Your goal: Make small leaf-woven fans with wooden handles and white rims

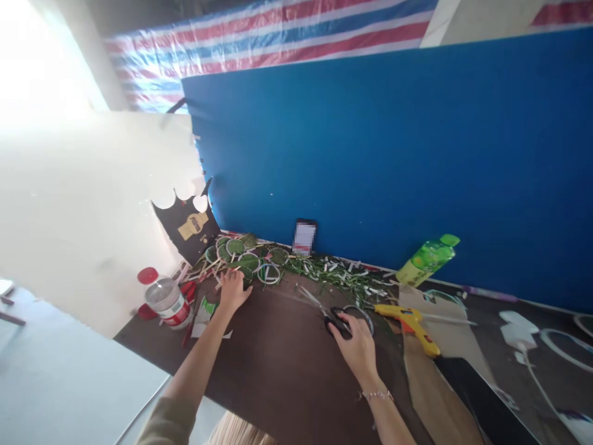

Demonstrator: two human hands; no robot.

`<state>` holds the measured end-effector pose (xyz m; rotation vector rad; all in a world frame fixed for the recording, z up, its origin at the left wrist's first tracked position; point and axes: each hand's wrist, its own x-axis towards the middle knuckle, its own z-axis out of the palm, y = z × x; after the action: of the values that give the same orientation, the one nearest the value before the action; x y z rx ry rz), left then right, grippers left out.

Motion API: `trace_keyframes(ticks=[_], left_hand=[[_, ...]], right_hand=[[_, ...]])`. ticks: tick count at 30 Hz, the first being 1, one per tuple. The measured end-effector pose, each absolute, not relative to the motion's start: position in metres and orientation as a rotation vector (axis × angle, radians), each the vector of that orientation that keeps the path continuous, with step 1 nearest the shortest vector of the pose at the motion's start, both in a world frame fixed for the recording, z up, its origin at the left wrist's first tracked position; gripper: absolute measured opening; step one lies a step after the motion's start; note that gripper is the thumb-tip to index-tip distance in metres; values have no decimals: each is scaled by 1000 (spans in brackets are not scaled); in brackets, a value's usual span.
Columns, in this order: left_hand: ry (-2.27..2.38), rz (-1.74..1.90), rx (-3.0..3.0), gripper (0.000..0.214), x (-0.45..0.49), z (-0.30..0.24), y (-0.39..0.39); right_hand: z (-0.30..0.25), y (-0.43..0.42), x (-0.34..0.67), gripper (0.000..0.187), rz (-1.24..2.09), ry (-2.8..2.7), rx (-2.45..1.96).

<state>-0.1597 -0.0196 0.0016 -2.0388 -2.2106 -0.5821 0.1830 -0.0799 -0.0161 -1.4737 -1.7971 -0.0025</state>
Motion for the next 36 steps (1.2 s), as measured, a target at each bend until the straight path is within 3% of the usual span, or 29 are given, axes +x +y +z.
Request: trace_keyframes(ticks=[8,13,20,23,27,36], left_hand=[[-2029,-707,-2065,22,-176,3,-19],[-1781,-896,-2108,28,-172,13,-41],[-1537,-749,-2637,41,-110,8,-94],[-1737,-871,-2583,47,-113,3,-98],[-2080,-1035,-2182,36,-152,5,-80],[-2445,-432,-1829,30,-204,36,-23]], right_hand=[[-19,-69,186,25,206,-1937,-1619],[-14,-62,189,16,319,-2043,-1664],[-4,-79,191,31,319,-1939,-1498],[6,-106,197,31,340,-1856,-1489],[9,-148,215,28,404,-1794,-1539],[-24,-179,226,33,52,-1808,-1547]])
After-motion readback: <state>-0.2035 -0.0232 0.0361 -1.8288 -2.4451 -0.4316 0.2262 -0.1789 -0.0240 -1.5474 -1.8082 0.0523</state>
